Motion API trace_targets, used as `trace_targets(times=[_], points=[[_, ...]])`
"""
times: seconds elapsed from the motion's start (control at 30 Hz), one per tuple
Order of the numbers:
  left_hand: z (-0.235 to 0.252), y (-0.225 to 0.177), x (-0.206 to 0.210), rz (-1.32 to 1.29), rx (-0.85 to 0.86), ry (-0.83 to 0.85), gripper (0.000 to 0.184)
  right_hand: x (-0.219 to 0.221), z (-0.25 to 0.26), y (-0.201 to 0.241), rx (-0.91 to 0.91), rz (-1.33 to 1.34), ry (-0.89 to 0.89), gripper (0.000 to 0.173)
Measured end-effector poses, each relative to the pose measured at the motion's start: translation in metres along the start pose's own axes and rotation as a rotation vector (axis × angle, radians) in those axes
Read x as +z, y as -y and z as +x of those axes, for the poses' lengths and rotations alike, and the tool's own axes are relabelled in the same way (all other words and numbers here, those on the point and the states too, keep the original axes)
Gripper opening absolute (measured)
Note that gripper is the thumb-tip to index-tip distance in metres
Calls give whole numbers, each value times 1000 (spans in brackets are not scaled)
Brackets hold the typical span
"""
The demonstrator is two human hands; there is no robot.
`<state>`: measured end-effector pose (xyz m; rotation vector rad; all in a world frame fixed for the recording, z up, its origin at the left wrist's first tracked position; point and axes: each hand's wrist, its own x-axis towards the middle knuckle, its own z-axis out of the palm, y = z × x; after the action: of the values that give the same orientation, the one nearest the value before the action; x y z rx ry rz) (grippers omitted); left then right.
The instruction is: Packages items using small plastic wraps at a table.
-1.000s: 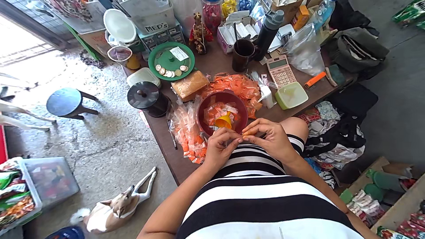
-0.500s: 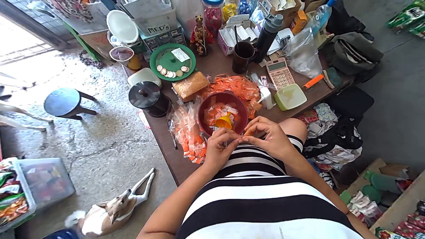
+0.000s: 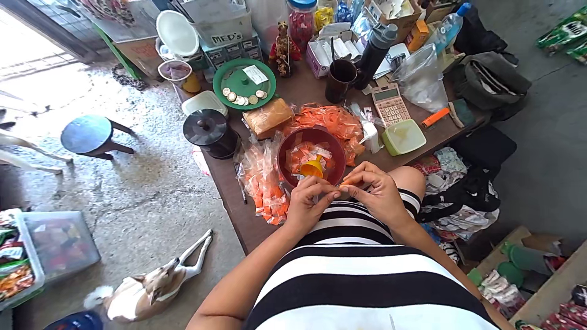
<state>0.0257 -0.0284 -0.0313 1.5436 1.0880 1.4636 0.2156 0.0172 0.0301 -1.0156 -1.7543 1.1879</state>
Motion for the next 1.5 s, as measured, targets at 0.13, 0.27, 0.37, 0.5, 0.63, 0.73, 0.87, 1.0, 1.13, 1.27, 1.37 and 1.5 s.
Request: trace_targets(times=[0.13, 0.27, 0.37, 0.5, 0.63, 0.73, 0.87, 1.0, 1.13, 1.27, 1.37, 1.5], points=[[-2, -3, -1, -12, -2, -11, 13, -1, -2, 2, -37, -17, 46, 12], [-3, -7, 1, -25, -2, -11, 13, -2, -5, 7, -43, -31, 6, 12], [-5, -5, 2, -56, 2, -22, 14, -2, -5, 11, -32, -49, 27, 13], [-9, -2, 5, -161, -25, -39, 14, -4, -3, 13, -25, -1, 108, 13], [-17, 1, 9, -195, -8, -42, 16, -5, -4, 10, 35, 48, 150, 12], [-21, 1, 9, -141, 14, -53, 16, -1, -5, 8, 47, 69, 147, 8], [-24, 1, 10, -131, 28, -47, 16, 9, -7, 8, 19, 86, 106, 11], [-23, 5, 7, -155, 31, -90, 17, 6, 2, 4, -16, 131, 186, 10], [-17, 5, 4, -159, 33, -161, 17, -3, 19, 2, -28, 146, 262, 29], [-6, 11, 6, -123, 47, -205, 15, -3, 34, -8, -81, 73, 324, 34], [0, 17, 11, -93, 71, -223, 17, -2, 44, -14, -90, 142, 325, 10], [7, 27, 21, -81, 95, -244, 20, -15, 55, -34, -118, 289, 481, 17]])
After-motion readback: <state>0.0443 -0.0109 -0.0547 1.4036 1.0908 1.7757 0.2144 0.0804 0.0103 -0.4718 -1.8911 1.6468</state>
